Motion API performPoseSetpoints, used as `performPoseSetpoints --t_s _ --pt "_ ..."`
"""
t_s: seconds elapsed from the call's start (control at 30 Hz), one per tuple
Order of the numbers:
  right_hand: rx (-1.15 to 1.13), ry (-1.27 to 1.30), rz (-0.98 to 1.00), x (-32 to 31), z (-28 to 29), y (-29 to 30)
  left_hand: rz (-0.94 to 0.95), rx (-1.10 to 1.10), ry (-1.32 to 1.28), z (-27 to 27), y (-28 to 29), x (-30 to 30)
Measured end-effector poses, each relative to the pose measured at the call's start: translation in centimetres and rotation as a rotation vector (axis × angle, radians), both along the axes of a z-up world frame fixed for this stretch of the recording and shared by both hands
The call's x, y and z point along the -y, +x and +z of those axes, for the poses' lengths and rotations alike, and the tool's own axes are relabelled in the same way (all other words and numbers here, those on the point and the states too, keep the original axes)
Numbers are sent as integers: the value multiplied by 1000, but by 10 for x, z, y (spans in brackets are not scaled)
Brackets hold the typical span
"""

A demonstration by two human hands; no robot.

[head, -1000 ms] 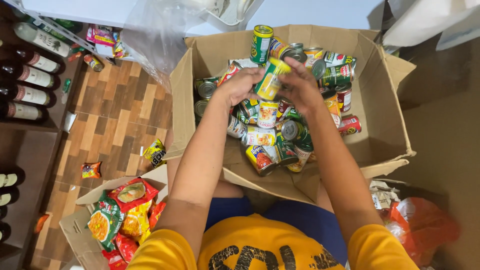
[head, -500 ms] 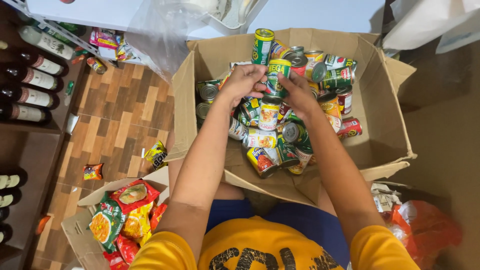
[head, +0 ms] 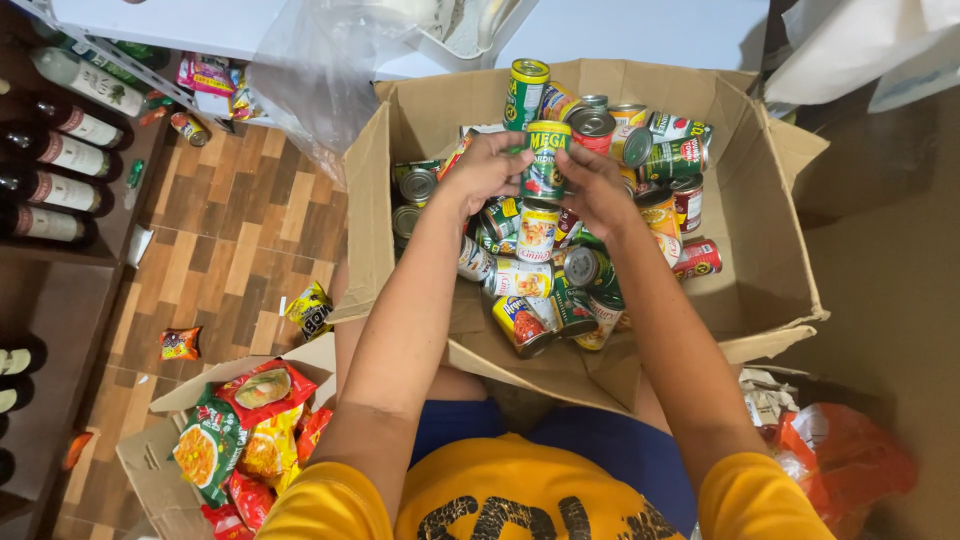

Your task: Stocking canned sardines and other goods from a cardboard box onto a retail metal shelf.

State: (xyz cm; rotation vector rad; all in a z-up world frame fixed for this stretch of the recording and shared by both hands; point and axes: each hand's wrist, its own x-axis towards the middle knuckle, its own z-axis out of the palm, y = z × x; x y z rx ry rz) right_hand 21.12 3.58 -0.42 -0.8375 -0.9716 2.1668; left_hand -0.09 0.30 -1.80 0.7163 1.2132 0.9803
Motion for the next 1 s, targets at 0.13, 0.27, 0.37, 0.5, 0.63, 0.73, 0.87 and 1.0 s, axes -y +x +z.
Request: performPoseSetpoints --t_s 0.13,0.27,0.37,0.5,0.63,0.73,0.87,1.0 --pt "117 29 -48 -2 -5 0 59 -79 18 7 0 3" --pt "232 45 -58 -2 -12 -1 48 -163 14 3 2 2" --pt "257 63 -44 -2 -13 -1 49 -190 -5 5 1 3" --pt "290 61 -51 1 -7 -3 23 -87 15 8 3 4" --pt "269 63 -49 2 -6 -2 33 -199 0 2 1 2" --pt "248 69 -49 3 -5 -2 29 -240 41 -6 1 1" --pt "260 77 -49 4 2 -3 -12 -190 88 -1 1 3" --pt "285 155 -19 7 3 -2 -70 -135 120 17 5 10"
